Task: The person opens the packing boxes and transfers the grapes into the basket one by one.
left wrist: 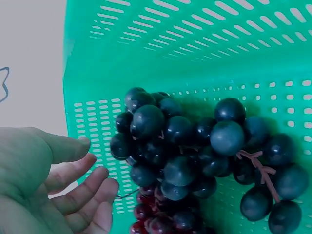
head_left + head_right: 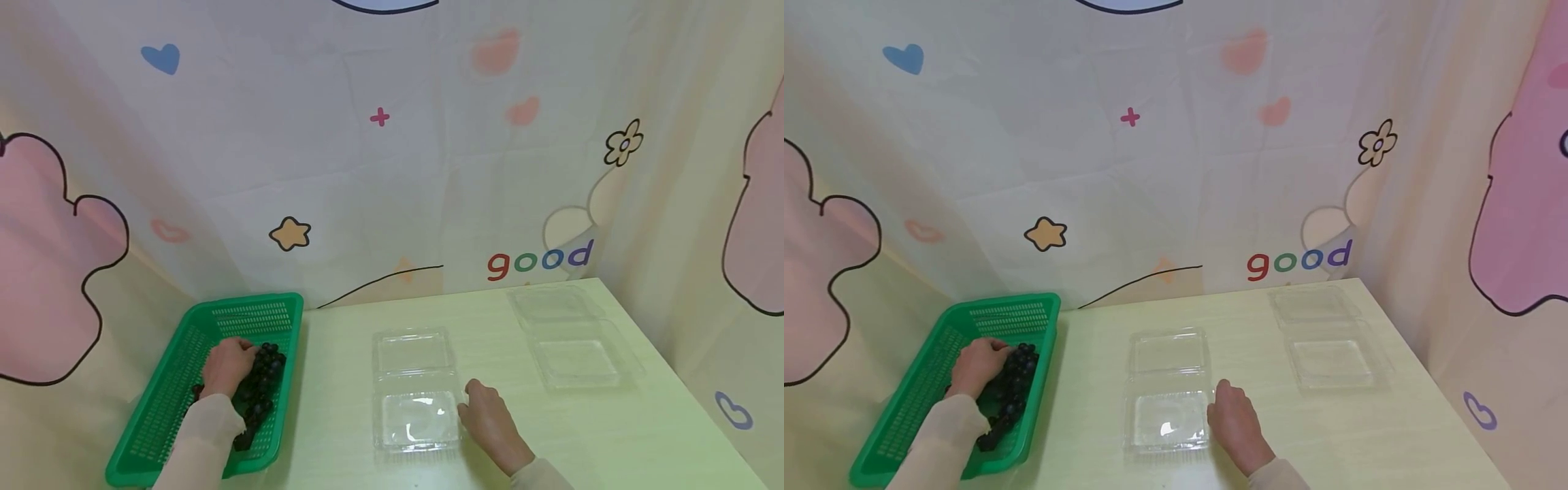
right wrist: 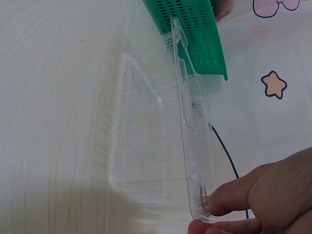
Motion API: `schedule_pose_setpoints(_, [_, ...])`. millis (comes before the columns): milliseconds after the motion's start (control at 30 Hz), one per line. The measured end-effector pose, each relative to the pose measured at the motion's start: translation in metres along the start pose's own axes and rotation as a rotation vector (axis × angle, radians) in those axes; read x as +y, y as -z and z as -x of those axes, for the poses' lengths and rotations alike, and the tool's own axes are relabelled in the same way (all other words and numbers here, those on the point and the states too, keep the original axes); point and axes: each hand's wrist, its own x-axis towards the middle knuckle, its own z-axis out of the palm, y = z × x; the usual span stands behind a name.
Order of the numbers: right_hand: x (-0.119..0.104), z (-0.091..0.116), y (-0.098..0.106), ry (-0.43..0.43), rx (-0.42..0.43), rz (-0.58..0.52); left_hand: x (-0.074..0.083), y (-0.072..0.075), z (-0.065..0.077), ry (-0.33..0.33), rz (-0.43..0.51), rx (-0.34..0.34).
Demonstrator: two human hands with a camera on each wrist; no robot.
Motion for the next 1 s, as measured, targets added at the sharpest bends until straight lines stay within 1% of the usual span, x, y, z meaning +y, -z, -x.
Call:
schedule_pose_setpoints(200, [0.001, -0.002, -0.001, -0.008, 0.001, 0.000, 0.008, 0.003, 0.011, -0.069, 0.037, -0.037])
schedule_pose_setpoints(333, [0.001, -0.003, -0.001, -0.008, 0.005, -0.003, 0.016, 0.005, 0.019, -0.105, 0.046, -0.034])
schedule_pose_setpoints(467, [0.003, -0.005, -0.001, 0.008, 0.021, 0.002, 0.023, 0.006, 0.028, -0.121, 0.050, -0.029])
schedule_pose_setpoints(633, [0.004, -0.006, -0.001, 0.018, 0.036, 0.013, 0.028, 0.005, 0.035, -0.144, 0.069, -0.024])
schedule_pose_setpoints(867, [0.005, -0.008, 0.000, 0.003, 0.033, 0.001, 0.033, 0.004, 0.045, -0.183, 0.069, -0.025])
schedule_pose_setpoints(1000, [0.005, -0.009, 0.001, 0.002, 0.035, -0.016, 0.039, 0.003, 0.054, -0.204, 0.071, -0.014])
